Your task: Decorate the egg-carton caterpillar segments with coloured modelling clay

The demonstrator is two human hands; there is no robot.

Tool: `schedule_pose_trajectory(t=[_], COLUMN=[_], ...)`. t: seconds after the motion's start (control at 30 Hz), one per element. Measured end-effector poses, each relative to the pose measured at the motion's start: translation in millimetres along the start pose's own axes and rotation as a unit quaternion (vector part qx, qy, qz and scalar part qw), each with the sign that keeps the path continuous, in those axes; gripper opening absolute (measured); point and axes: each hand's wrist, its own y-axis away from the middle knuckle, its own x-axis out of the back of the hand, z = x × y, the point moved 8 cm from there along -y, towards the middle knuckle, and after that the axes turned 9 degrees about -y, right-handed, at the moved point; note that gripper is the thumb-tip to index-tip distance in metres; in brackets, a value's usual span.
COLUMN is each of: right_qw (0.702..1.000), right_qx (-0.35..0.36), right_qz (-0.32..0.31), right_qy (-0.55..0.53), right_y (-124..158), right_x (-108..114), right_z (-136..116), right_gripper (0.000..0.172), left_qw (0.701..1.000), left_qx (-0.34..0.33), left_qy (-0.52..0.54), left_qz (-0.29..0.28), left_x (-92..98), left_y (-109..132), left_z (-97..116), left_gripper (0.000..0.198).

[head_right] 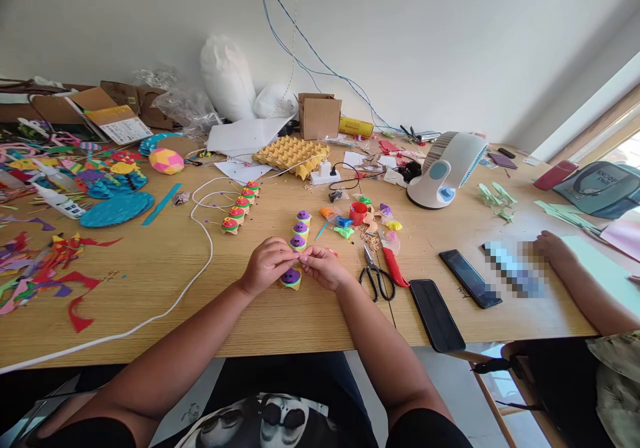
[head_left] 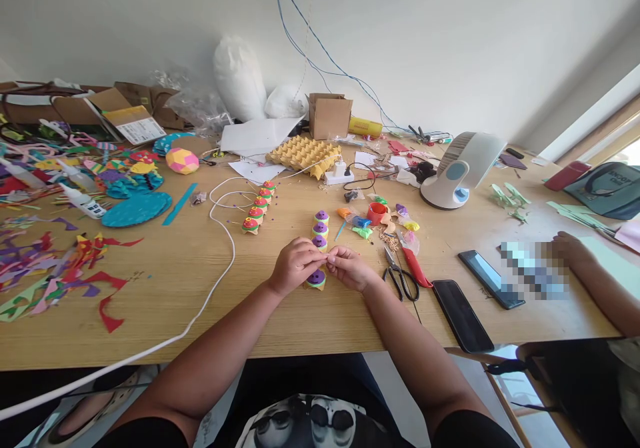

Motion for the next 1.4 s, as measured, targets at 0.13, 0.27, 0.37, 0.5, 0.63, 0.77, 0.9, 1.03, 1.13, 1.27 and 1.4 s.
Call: schedule_pose_trajectory(t=[0.13,0.27,0.37,0.5,0.63,0.77,0.9,1.03,1.13,1.27,1.4], right_qw=[1.0,0.999,0.998,0.997,0.997,0.998,0.997,0.996,0.996,0.996,0.997], right_qx=[-0.006,-0.004,0.019,0.034,0.015,-0.02,-0.016,-0.009,0.002,0.005,0.002], right_qz=[0.009,0.035,0.058,0.066,0.061,0.06,0.062,0.055,0.064,0.077,0.067], right_qy=[0.006,0.001,-0.016,-0.031,-0.035,-0.014,0.03,0.069,0.062,0.043,0.034], right_y=[0.3,0.5,1.4,3.2,4.7,6.7,8.6,8.3,7.3,6.7,6.9], right_x=[1.2,3.0,3.7,0.6,-3.0,-6.0,-9.6,-13.2,-11.7,-7.6,-9.7], right_z=[0.4,-0.4,-5.3,-11.8,-12.7,-8.4,-7.4,-6.4,-7.1,-7.0,-7.6], right_gripper=[0.031,0.031,0.03,0.021,0.02,0.017,0.033,0.041,0.041,0.041,0.039], left_qw=[1.0,1.0,0.999,0.996,0.996,0.996,0.996,0.997,0.998,0.997,0.997], left_qx=[-0.008,0.008,0.053,0.089,0.092,0.086,0.082,0.065,0.054,0.058,0.061], left_qy=[-0.011,-0.013,-0.005,0.009,0.008,0.013,0.015,0.012,0.011,0.007,0.008], left_qz=[-0.004,-0.004,0.009,0.013,0.01,-0.002,-0.01,-0.027,-0.041,-0.043,-0.036], left_x=[-1.3,-0.4,3.4,4.5,2.0,-1.4,-3.0,-6.5,-9.3,-9.7,-9.0], left_y=[1.4,2.1,1.3,1.2,3.3,4.7,4.5,4.0,3.8,3.8,4.2], left_z=[-0.1,-3.0,-9.1,-15.2,-17.8,-17.9,-17.6,-14.5,-11.8,-11.6,-13.1], left_gripper=[0.012,0.01,0.006,0.006,0.009,0.011,0.013,0.016,0.018,0.022,0.022])
